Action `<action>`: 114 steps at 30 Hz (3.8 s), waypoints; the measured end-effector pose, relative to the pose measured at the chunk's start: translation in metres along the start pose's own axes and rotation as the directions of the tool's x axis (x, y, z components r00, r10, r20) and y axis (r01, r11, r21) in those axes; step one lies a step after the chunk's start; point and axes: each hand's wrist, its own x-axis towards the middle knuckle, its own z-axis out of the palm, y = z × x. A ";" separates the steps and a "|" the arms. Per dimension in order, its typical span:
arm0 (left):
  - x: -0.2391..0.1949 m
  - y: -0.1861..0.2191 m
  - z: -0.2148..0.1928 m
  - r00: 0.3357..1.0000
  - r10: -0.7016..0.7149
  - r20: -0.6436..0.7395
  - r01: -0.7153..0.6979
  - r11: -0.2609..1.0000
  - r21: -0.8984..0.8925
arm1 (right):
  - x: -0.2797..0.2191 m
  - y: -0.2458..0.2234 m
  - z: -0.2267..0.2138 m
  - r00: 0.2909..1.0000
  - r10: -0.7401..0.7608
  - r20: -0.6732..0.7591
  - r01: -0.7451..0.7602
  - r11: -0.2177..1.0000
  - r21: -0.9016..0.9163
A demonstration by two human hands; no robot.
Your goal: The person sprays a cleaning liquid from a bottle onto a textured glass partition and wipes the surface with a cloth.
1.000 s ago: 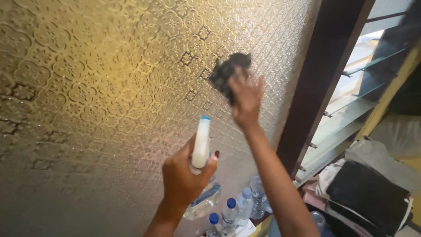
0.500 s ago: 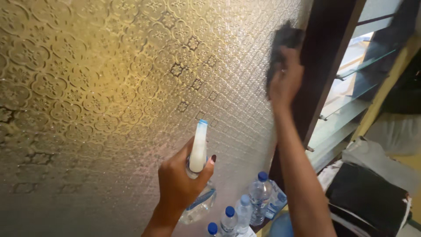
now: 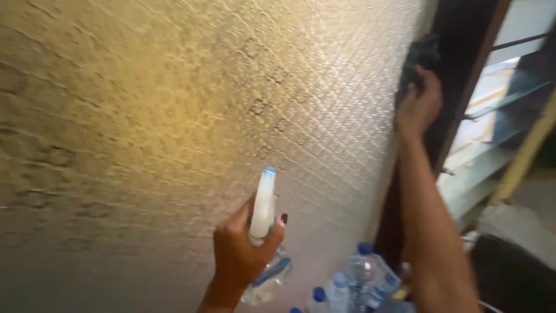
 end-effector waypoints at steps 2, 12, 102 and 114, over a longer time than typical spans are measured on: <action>0.000 0.001 -0.014 0.997 -0.060 0.044 0.059 0.998 0.031 | -0.012 -0.004 0.002 0.984 0.175 0.036 -0.176 0.984 0.005; -0.031 -0.004 -0.027 0.999 -0.021 -0.024 0.020 0.998 -0.055 | -0.117 -0.210 -0.031 0.848 -0.445 0.288 0.362 0.883 0.298; -0.125 -0.059 -0.065 0.975 -0.216 -0.054 0.217 0.976 0.025 | -0.196 -0.106 -0.047 0.983 0.065 0.170 -0.078 0.995 0.067; -0.121 -0.041 -0.068 0.965 -0.253 -0.066 0.246 0.965 -0.095 | -0.234 -0.129 -0.044 0.632 -0.732 0.254 0.512 0.642 0.571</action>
